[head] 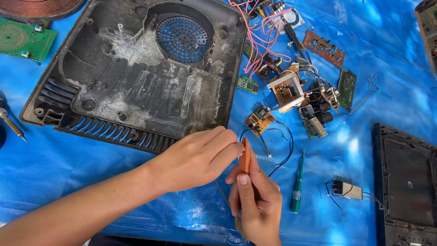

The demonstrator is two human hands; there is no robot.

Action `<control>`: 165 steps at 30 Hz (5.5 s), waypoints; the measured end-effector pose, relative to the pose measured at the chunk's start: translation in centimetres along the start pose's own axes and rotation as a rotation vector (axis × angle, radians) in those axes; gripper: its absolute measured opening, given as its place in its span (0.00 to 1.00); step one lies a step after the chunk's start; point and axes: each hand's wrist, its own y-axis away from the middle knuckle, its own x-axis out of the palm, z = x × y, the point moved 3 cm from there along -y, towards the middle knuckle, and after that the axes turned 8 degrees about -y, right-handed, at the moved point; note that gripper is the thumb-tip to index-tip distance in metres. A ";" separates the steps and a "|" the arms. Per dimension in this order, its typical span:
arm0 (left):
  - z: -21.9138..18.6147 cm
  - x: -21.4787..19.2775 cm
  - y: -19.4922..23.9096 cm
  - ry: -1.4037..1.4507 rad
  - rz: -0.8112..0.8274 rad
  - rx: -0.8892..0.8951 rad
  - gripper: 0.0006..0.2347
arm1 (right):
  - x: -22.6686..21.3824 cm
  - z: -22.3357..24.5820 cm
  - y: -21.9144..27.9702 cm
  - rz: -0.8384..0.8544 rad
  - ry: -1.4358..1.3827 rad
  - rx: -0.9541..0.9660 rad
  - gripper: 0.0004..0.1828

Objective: The person handles a small white connector and wires, then picks up and examines a brown circuit board and a green circuit board. They use a screwdriver to work on the green circuit board, turning it over and manipulating components on its surface.

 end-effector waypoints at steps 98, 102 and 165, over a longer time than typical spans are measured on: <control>-1.1 -3.7 -0.4 0.147 -0.108 -0.150 0.11 | -2.6 -0.5 -0.6 -0.359 -0.058 -0.170 0.18; -1.0 -3.8 -0.6 0.167 -0.139 -0.171 0.06 | -2.5 0.0 -0.6 -0.254 -0.137 -0.185 0.15; -1.6 -1.2 -0.3 0.976 0.100 -0.450 0.07 | -1.5 -2.3 0.9 0.122 0.052 -0.145 0.25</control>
